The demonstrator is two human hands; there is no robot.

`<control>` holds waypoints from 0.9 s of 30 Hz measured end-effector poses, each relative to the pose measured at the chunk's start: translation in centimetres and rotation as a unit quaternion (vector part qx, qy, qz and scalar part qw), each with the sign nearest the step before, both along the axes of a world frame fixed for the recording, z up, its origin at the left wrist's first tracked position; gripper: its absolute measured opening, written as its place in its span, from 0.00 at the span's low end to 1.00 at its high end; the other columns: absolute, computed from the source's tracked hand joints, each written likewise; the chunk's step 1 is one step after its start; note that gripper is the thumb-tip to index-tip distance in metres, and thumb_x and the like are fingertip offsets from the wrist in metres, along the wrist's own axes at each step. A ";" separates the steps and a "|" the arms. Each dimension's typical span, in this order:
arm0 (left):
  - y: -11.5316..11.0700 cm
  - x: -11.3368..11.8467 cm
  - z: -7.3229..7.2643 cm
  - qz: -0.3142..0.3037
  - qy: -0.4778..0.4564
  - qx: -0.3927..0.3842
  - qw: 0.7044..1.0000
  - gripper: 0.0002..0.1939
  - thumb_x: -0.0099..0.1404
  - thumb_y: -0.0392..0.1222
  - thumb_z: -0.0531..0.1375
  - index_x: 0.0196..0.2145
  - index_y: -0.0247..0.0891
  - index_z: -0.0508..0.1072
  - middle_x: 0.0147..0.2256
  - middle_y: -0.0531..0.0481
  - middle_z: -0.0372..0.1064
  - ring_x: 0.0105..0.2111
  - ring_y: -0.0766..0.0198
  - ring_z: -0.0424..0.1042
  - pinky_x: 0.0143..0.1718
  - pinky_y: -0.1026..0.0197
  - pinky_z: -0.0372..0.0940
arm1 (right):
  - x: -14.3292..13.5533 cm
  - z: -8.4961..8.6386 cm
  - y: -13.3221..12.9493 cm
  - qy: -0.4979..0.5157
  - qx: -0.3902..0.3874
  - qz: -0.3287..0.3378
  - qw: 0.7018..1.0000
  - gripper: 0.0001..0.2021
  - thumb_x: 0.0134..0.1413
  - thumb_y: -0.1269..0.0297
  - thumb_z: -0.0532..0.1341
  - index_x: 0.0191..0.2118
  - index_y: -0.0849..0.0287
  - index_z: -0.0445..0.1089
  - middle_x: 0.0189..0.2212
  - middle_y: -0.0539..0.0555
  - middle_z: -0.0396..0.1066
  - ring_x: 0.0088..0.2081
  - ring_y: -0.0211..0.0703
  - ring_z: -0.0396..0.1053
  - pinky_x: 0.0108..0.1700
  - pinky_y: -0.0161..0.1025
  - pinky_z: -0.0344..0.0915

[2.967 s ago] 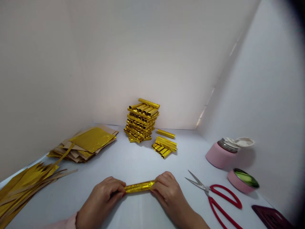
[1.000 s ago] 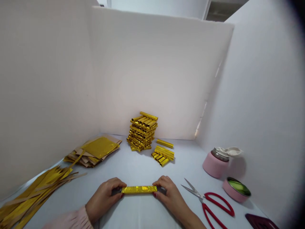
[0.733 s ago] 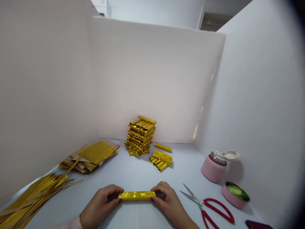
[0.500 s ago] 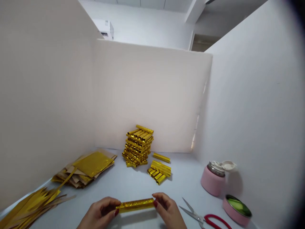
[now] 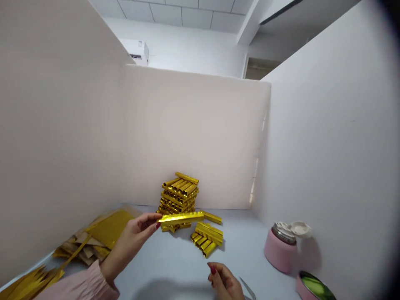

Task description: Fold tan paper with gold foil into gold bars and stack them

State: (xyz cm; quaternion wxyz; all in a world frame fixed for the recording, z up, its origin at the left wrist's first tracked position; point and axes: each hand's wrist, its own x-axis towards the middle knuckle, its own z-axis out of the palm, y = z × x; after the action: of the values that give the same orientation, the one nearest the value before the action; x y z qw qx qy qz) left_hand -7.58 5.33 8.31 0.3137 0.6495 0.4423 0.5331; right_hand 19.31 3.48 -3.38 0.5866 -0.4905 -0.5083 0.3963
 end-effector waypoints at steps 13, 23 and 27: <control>-2.5 0.3 -6.6 -0.054 0.043 0.020 0.997 0.13 0.60 0.52 0.61 0.36 0.42 0.78 0.36 0.46 0.73 0.37 0.57 0.72 0.39 0.61 0.67 | -0.6 3.2 -1.4 0.038 -0.071 0.057 0.995 0.26 0.36 0.36 0.64 0.20 0.58 0.66 0.17 0.48 0.64 0.19 0.36 0.59 0.23 0.34 0.58; -3.2 -0.2 -10.0 -0.035 -0.003 -0.052 0.998 0.28 0.58 0.62 0.59 0.51 0.45 0.70 0.53 0.42 0.63 0.46 0.53 0.70 0.44 0.57 0.67 | -0.7 3.0 -1.0 0.082 -0.114 0.044 0.989 0.27 0.24 0.38 0.69 0.14 0.59 0.62 0.11 0.46 0.60 0.14 0.31 0.54 0.19 0.31 0.50; -3.8 -0.6 -12.7 -0.064 0.015 -0.065 0.996 0.27 0.60 0.65 0.55 0.47 0.43 0.73 0.46 0.41 0.68 0.37 0.56 0.72 0.41 0.58 0.67 | -0.8 6.7 0.8 0.126 -0.061 0.010 0.990 0.23 0.33 0.44 0.69 0.17 0.58 0.62 0.14 0.45 0.62 0.16 0.31 0.55 0.20 0.31 0.53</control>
State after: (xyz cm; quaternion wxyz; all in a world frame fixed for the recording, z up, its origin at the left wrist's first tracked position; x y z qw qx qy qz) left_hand -8.17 1.48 -4.36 0.3819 0.6624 0.4384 0.4725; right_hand 18.52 4.33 3.36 0.6110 -0.4666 -0.4094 0.4912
